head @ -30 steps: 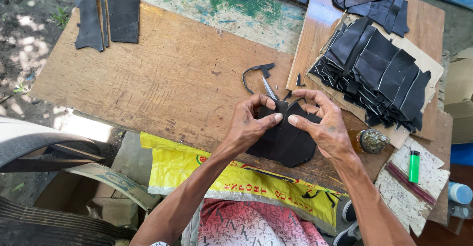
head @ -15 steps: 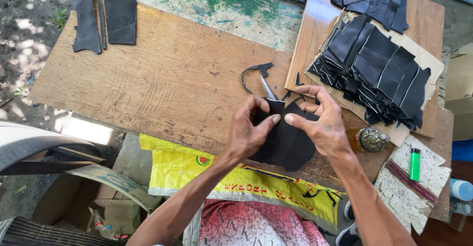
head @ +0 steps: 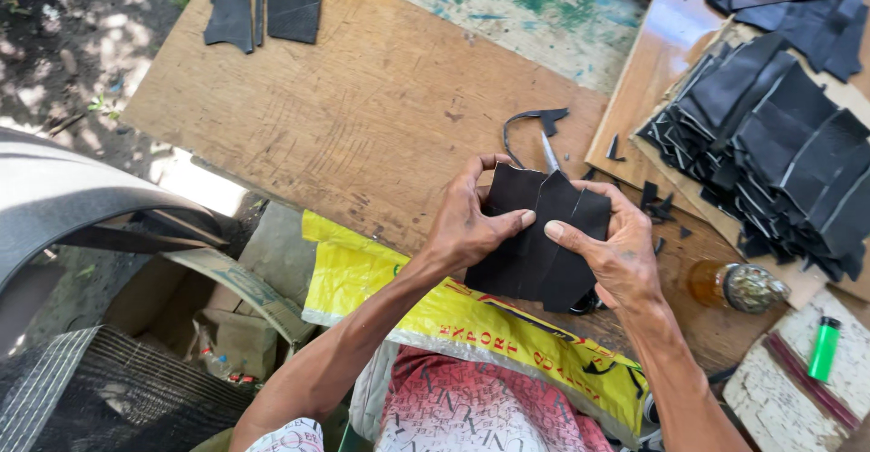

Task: The person assembles small black rubber pieces on a wooden workbench. They pick up individual pieces, align them, and stack them into a growing pile. The person handles the rubber parts by hand, occasionally using a pair of scissors that rests on the table.

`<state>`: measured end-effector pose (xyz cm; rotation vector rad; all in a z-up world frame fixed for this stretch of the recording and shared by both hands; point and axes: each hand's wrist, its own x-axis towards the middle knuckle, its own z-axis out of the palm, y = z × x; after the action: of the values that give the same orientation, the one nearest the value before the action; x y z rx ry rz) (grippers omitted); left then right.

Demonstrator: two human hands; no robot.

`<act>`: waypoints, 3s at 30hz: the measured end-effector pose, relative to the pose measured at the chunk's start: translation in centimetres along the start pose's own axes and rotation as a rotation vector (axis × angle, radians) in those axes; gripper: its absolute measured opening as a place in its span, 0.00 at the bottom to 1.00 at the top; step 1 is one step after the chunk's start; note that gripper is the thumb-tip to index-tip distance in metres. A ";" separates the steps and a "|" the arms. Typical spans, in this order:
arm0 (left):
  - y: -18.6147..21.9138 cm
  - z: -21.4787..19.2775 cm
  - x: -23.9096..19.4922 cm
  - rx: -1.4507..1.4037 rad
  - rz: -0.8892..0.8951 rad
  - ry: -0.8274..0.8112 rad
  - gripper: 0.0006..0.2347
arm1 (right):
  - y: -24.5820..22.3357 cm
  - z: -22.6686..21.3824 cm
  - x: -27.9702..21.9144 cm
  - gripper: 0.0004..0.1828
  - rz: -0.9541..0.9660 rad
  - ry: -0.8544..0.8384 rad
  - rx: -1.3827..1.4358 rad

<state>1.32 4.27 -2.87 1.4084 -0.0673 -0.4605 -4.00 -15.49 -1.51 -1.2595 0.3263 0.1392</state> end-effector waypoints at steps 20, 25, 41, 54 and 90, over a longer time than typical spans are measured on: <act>1.6 -10.9 -1.1 0.530 0.016 0.173 0.18 | 5.8 9.9 5.3 0.27 -0.754 0.063 -1.315; 1.6 -10.1 -0.4 0.623 0.095 0.251 0.18 | 5.7 10.2 6.2 0.29 -0.757 -0.029 -1.371; 1.8 -10.5 -0.4 0.524 0.111 0.223 0.17 | 6.9 11.3 7.2 0.32 -0.699 0.024 -1.476; 10.8 -26.0 12.7 1.045 0.847 0.532 0.09 | 7.2 9.0 6.8 0.24 -0.805 0.027 -1.139; 15.9 -27.6 17.2 0.494 0.587 -0.117 0.22 | 4.3 8.9 4.6 0.20 -0.638 0.080 -0.898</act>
<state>29.91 25.48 3.69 1.7499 -0.7100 -0.0284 0.64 -6.11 -4.53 -2.1997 -0.1134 -0.3553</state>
